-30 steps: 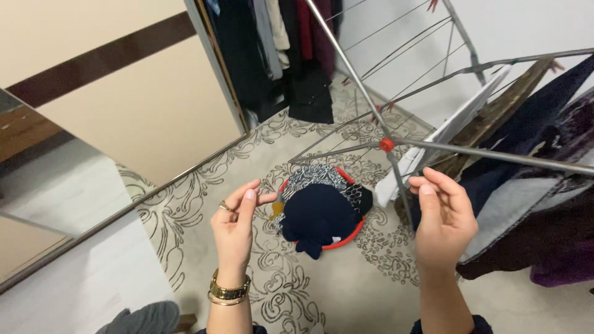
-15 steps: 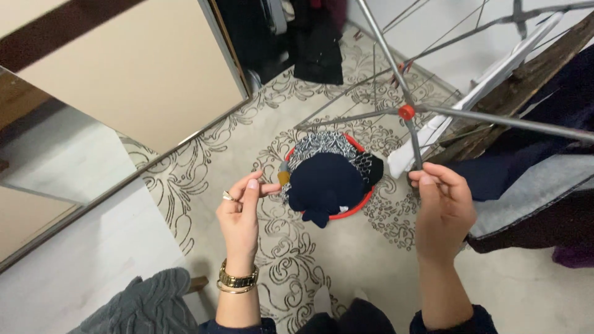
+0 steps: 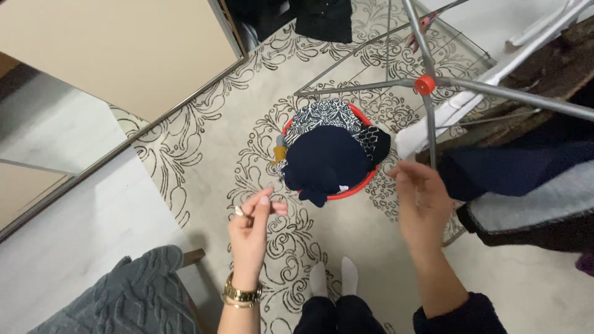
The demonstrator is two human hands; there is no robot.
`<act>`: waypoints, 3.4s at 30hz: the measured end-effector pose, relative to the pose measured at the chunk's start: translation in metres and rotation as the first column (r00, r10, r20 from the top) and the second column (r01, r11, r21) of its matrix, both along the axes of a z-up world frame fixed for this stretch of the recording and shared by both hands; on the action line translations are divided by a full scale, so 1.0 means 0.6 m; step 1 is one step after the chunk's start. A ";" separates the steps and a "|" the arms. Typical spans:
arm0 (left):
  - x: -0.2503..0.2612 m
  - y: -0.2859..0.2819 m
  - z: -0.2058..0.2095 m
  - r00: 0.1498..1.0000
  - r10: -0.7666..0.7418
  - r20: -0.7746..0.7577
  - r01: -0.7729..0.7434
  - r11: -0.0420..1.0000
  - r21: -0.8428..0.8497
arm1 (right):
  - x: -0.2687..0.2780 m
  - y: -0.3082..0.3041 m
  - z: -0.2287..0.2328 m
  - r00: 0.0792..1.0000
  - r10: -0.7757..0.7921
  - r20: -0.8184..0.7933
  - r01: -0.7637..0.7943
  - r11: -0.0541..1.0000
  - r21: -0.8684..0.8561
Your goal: The person takes a dark blue garment from a red laundry basket, unfolds it, and hangs it on a metal drying rack. They then take a patterned black-and-white garment from the basket, unfold it, and hang it on the rack as well.
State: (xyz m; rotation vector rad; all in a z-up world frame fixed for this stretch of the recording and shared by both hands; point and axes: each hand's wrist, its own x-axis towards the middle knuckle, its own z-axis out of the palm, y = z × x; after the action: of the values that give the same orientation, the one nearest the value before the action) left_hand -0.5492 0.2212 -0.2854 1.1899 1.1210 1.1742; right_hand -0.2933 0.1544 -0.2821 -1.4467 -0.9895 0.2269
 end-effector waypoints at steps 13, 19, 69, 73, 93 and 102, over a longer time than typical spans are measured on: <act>0.062 0.032 -0.242 0.998 0.037 -0.053 -0.041 0.996 -0.081 | 0.092 0.140 -0.346 0.962 0.267 0.051 -0.216 0.863 -0.456; 0.061 0.008 -0.411 0.984 0.054 -0.172 -0.066 0.996 -0.062 | 0.128 0.202 -0.590 0.927 0.349 0.141 -0.260 0.865 -0.429; 0.115 -0.015 -0.252 0.942 0.329 0.062 -0.310 0.927 -0.213 | 0.142 0.225 -0.576 0.881 0.199 -0.430 -0.399 0.800 -0.448; 0.129 -0.016 -0.213 0.937 0.316 0.149 -0.281 0.935 -0.217 | 0.133 0.203 -0.474 0.816 0.212 -0.538 -0.449 0.819 -0.358; 0.219 0.019 0.092 0.986 -0.146 -0.079 0.164 0.919 0.357 | 0.201 0.157 0.028 0.775 0.375 -0.508 -0.482 0.871 -0.091; 0.269 0.064 0.133 0.968 -0.243 -0.067 0.245 0.848 0.469 | 0.247 0.153 0.221 0.786 0.435 -0.438 -0.478 0.878 0.016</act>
State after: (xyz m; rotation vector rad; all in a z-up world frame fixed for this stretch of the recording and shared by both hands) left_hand -0.3875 0.2596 -0.2057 1.6583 0.6663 1.2828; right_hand -0.1448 0.2461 -0.1495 -1.1437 -0.9522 0.9284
